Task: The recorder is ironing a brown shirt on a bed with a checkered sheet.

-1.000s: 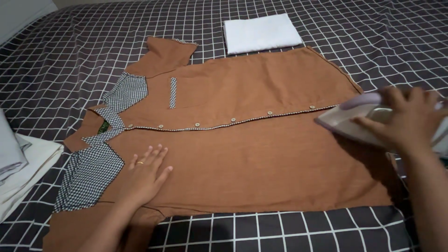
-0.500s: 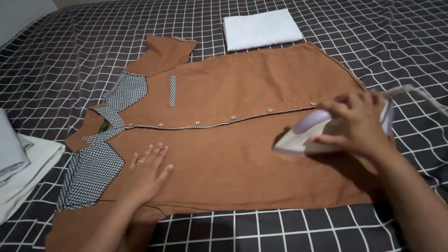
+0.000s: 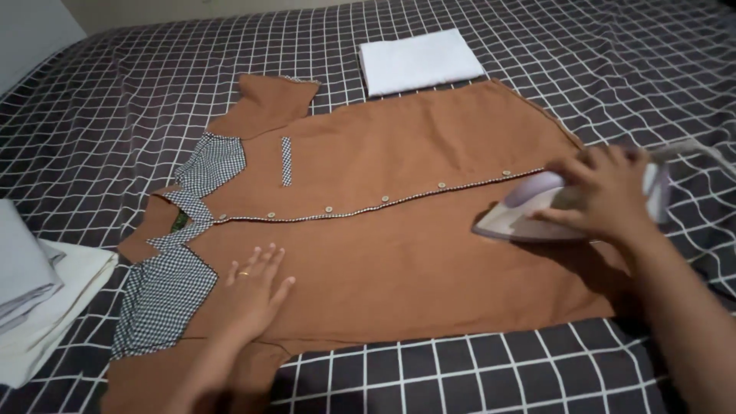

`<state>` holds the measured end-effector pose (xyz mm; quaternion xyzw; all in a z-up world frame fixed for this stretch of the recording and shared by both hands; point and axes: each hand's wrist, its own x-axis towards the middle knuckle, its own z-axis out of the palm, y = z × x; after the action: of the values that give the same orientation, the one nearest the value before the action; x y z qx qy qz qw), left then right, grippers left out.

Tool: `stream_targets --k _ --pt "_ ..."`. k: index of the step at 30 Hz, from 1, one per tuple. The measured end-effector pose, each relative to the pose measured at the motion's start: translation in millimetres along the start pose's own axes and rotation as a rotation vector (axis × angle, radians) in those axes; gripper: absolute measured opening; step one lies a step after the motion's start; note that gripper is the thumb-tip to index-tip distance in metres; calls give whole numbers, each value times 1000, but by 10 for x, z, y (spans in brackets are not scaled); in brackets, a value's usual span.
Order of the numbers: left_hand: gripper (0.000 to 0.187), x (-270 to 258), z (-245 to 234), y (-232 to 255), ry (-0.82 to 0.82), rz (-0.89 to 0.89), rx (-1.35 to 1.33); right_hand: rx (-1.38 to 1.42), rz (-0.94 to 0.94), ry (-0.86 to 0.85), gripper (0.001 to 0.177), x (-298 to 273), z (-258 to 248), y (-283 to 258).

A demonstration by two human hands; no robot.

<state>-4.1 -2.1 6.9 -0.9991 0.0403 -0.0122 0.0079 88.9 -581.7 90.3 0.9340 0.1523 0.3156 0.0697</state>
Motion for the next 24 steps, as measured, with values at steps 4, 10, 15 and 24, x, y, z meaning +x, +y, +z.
stream_targets --k 4,10,15,24 --pt "68 -20 22 -13 21 -10 -49 200 -109 -25 76 157 -300 -798" --pt "67 -18 63 -28 57 7 -74 391 -166 43 65 228 -763 -1985" --pt "68 30 145 -74 63 -7 -88 406 -106 -57 67 160 -926 -2088" --pt "69 20 104 -74 56 -8 -96 109 73 -113 73 -278 -637 -739"
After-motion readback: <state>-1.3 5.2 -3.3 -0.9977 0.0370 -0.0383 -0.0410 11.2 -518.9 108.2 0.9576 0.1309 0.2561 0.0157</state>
